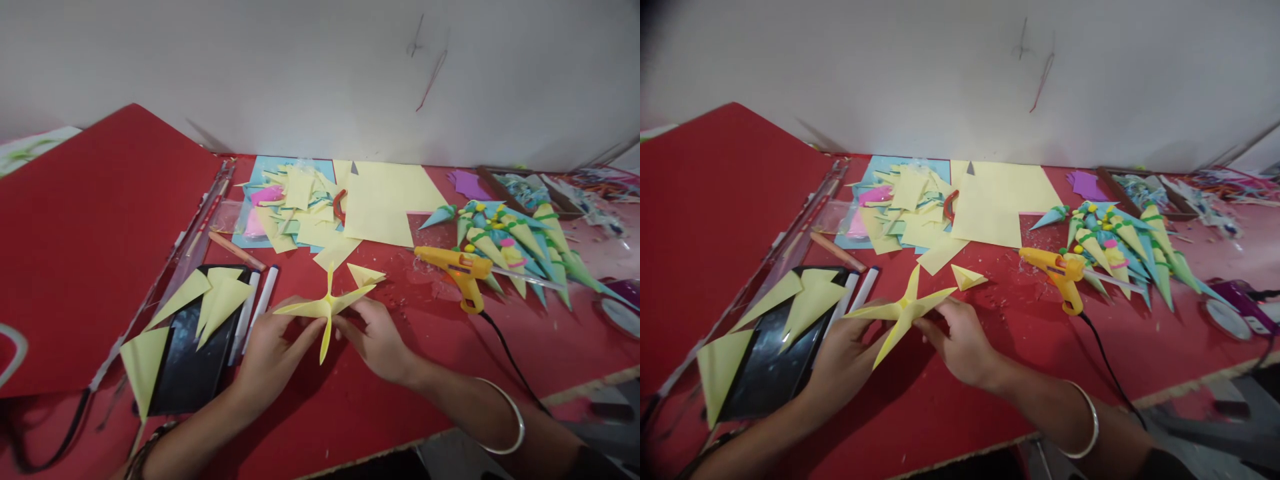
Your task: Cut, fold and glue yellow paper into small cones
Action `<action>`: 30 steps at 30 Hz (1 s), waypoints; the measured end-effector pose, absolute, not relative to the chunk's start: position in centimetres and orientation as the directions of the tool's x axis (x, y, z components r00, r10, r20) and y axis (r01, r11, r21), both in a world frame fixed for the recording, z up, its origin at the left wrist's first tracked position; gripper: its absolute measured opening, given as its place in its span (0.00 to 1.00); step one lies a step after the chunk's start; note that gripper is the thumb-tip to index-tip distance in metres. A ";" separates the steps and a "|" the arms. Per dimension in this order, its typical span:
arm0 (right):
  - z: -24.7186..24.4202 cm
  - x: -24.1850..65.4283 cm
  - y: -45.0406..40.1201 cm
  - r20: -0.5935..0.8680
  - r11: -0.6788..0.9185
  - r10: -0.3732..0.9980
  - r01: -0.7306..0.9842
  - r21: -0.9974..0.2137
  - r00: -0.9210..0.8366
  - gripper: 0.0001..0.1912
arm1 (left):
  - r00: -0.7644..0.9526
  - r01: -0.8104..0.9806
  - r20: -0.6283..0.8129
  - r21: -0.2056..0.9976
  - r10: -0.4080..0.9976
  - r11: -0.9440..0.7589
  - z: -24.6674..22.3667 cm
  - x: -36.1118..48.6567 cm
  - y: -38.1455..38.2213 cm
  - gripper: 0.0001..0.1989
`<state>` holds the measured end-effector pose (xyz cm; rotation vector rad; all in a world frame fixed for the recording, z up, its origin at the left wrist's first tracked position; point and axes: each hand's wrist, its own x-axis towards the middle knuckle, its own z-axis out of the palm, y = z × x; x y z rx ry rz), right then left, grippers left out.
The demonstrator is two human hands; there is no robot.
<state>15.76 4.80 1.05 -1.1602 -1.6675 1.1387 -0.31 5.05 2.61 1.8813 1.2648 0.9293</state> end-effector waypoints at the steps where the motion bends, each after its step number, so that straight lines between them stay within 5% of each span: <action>1: 1.0 15.7 4.8 0.109 0.177 0.957 0.244 -0.953 -0.267 0.07 | 0.268 0.469 0.189 0.831 0.945 -0.300 2.6 -0.3 5.0 0.08; 7: 1.1 15.7 4.7 0.115 0.167 0.959 0.188 -0.968 -0.260 0.04 | 0.330 0.428 0.290 0.802 0.898 -0.417 3.1 0.0 5.0 0.05; 18: 1.5 15.9 4.7 0.240 0.377 0.834 0.196 -0.906 -0.496 0.05 | 0.382 0.299 0.220 0.890 0.898 -0.345 2.2 -0.5 5.0 0.09; 26: 2.1 16.2 5.0 0.143 0.111 0.929 -0.110 -0.988 -0.341 0.11 | 0.298 0.270 0.071 0.950 0.952 -0.156 2.9 -0.4 4.9 0.09; 30: 1.9 16.4 5.2 0.125 0.111 0.940 -0.063 -0.992 -0.316 0.06 | 0.282 0.215 0.022 0.973 0.959 -0.085 3.0 -0.2 4.8 0.08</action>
